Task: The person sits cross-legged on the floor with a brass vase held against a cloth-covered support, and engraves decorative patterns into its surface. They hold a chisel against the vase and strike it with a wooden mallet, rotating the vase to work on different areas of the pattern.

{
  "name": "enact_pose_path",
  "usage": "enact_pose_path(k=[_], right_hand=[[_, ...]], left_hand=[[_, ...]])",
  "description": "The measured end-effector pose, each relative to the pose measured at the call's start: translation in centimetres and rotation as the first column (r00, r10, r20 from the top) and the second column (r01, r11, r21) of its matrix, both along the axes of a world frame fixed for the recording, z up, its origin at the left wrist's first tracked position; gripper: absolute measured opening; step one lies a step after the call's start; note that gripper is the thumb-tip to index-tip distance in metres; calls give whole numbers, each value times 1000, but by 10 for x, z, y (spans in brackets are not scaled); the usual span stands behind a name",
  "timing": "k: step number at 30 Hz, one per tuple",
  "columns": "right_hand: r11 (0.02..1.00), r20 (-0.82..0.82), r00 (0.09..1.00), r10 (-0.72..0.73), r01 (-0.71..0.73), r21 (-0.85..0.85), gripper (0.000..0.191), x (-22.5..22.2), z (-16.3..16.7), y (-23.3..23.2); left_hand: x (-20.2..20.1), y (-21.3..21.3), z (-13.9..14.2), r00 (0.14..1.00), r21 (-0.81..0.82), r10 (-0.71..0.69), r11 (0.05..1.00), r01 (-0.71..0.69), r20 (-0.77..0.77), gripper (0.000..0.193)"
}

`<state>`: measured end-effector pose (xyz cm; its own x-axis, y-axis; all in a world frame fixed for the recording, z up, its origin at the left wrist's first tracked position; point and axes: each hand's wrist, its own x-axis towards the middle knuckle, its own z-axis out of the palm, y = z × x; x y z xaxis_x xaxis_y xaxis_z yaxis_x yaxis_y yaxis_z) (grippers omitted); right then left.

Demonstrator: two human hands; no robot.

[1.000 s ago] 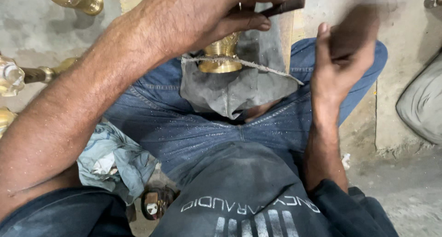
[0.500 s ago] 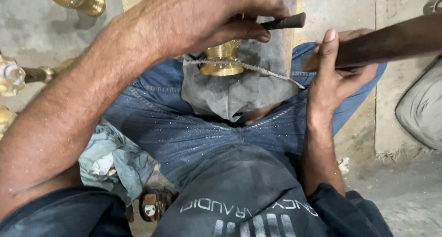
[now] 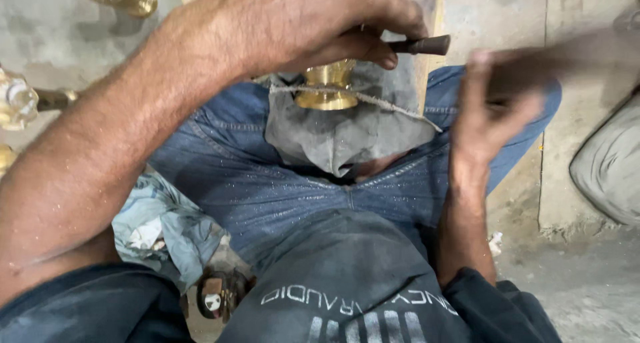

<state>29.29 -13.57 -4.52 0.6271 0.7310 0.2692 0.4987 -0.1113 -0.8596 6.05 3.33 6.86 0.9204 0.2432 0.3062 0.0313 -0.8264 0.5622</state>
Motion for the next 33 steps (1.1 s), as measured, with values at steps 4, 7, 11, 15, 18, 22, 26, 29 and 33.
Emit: enact_pose_path(k=[4,7,11,15,18,22,26,29,33], right_hand=[[951,116,981,154,-179,253,22,-1,-1,0],[946,-3,994,113,-106,307,20,-3,-2,1],[961,-27,998,-59,64,268,18,-6,-4,3],[991,708,696,120,-122,-47,16,-8,-4,2],[951,250,967,47,-120,284,20,-10,-5,1],[980,93,984,149,-160,121,19,-10,-1,-3],[995,5,998,61,-61,75,15,-5,10,-3],[979,412,901,138,-188,84,19,2,24,2],[961,283,939,194,-240,140,28,17,48,14]], left_hand=[[-1,0,5,997,61,-31,998,35,-65,28],[-1,0,6,997,47,-32,998,36,-69,28],[-2,0,7,996,45,-81,996,82,-24,28],[-4,0,8,997,70,-45,996,49,-66,26],[-2,1,7,996,39,-73,996,75,-43,24],[-2,1,6,998,13,-61,998,61,-4,26],[-12,3,4,997,-4,-58,998,58,49,26],[-21,-2,-4,994,37,39,998,-43,107,28],[-30,-16,-24,952,-101,243,969,-228,184,31]])
